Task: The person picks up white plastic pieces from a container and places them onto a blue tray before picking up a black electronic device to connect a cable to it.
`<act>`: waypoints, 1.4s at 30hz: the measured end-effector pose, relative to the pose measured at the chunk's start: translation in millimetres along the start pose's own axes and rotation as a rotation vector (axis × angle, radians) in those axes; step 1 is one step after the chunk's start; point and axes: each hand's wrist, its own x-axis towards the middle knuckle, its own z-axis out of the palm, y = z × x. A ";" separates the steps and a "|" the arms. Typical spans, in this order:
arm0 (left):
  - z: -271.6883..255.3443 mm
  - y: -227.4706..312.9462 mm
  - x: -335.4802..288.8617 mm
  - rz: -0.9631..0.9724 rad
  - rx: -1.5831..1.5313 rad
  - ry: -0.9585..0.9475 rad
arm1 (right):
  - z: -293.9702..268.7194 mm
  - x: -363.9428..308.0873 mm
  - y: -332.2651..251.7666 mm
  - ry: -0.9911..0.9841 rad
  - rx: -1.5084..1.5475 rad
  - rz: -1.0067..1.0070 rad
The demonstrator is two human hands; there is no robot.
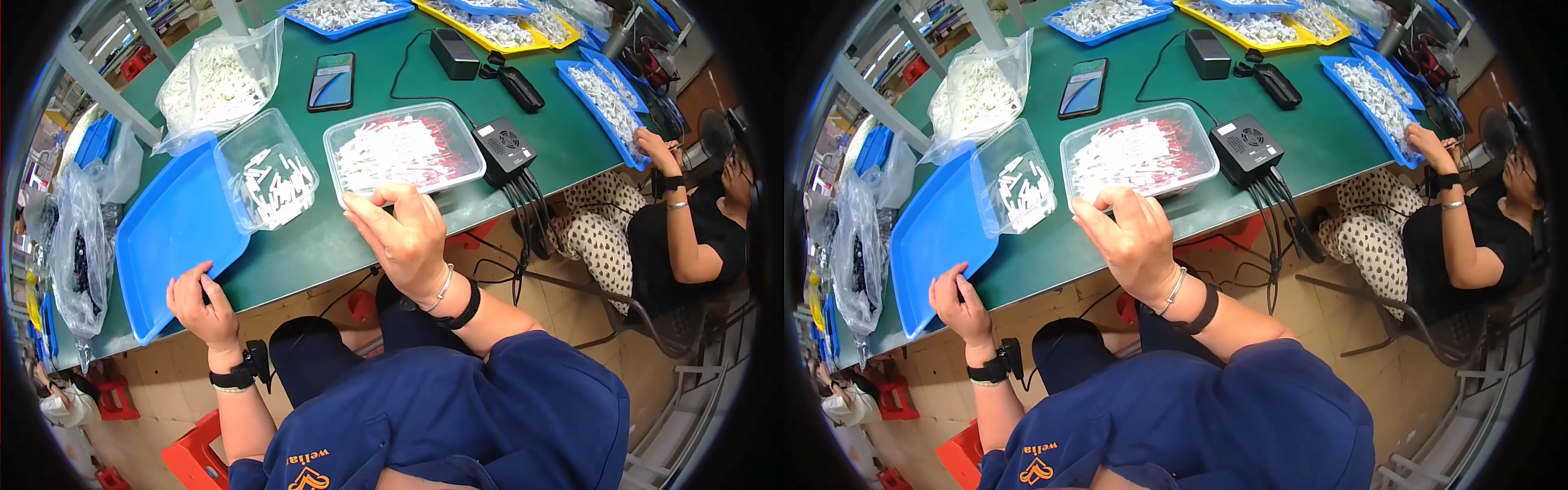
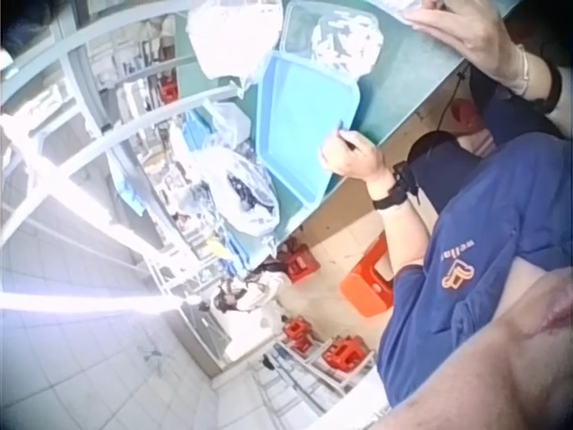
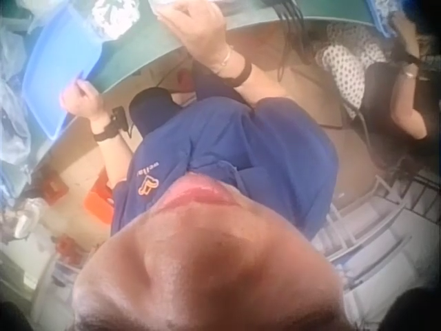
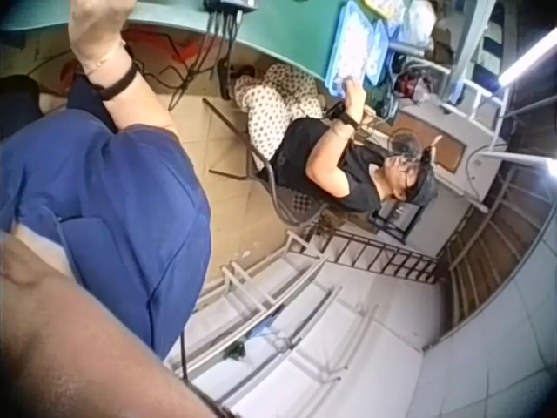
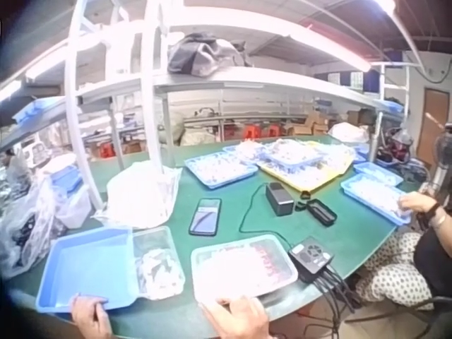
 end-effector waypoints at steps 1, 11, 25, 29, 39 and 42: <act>0.2 -0.6 0.0 0.004 -0.003 0.000 | 0.0 0.9 -0.7 0.001 0.003 0.006; -2.2 -2.0 -2.3 -0.008 0.004 0.000 | 2.9 0.1 -3.6 0.035 0.025 0.038; -0.2 -1.2 -1.8 -0.006 0.006 0.026 | 3.6 1.9 -0.4 -0.020 0.102 0.093; 1.1 0.2 -1.9 -0.005 0.000 0.033 | -0.5 4.6 3.2 -0.081 0.115 0.131; -4.8 5.3 2.7 -0.033 -0.022 0.059 | -8.4 16.6 15.5 -0.200 0.114 0.135; -4.4 4.4 2.7 -0.051 -0.043 0.079 | -11.4 20.8 33.9 -0.218 0.097 0.111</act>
